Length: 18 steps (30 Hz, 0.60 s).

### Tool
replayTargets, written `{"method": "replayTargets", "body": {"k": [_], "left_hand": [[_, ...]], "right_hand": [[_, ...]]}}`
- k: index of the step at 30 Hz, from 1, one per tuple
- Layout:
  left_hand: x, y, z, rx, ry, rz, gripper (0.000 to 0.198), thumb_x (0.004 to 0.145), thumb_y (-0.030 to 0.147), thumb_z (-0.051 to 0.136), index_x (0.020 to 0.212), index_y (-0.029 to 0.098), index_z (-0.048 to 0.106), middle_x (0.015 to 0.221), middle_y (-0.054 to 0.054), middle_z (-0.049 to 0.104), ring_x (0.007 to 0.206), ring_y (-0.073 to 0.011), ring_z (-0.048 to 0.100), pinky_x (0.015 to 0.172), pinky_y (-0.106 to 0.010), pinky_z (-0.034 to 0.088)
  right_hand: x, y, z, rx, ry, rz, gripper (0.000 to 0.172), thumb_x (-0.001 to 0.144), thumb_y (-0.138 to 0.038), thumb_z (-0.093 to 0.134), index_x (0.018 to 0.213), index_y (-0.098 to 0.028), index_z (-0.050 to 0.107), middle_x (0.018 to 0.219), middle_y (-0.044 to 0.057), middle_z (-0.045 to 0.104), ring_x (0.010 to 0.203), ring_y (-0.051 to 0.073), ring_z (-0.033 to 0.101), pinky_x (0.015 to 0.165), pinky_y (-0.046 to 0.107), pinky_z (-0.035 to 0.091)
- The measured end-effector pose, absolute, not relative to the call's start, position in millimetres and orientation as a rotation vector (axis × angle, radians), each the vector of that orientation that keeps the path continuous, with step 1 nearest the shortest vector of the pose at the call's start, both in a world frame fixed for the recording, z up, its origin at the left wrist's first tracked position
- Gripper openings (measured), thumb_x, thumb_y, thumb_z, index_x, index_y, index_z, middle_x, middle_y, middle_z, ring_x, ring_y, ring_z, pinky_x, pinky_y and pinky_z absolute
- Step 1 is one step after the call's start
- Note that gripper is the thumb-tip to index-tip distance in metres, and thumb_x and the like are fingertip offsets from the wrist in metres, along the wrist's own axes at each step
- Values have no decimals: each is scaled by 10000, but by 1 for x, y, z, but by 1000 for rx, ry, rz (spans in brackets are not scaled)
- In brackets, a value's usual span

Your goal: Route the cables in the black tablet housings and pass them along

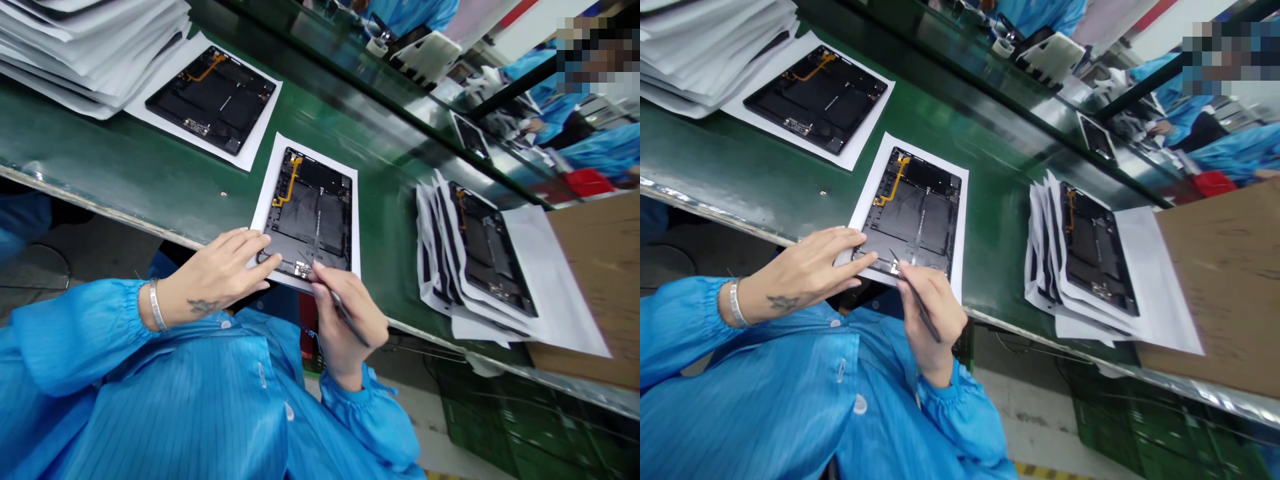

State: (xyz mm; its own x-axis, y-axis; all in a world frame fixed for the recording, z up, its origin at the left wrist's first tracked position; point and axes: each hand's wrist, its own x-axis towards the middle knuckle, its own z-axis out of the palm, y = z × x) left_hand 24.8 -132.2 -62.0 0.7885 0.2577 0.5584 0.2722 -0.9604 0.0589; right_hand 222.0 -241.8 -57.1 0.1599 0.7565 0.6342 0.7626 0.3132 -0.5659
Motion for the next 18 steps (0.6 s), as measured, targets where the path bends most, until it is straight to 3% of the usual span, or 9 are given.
{"method": "replayTargets", "body": {"k": [4,18], "left_hand": [[30,-139,-63,-2940,-513,-820,382,966,266,598,1303,88,597,1237,-228,635,1180,-357,633,993,-526,564],[31,-140,-70,-2878,-552,-877,363,989,227,548,1329,103,577,1243,-175,631,1177,-326,630,1023,-492,557]], "right_hand": [[217,-214,-41,-1423,-1486,337,145,944,-199,629,992,-235,762,904,37,753,830,182,696,743,330,581],[213,-202,-43,-1427,-1533,466,138,961,-185,614,921,-228,739,887,14,735,844,161,663,762,305,528]]}}
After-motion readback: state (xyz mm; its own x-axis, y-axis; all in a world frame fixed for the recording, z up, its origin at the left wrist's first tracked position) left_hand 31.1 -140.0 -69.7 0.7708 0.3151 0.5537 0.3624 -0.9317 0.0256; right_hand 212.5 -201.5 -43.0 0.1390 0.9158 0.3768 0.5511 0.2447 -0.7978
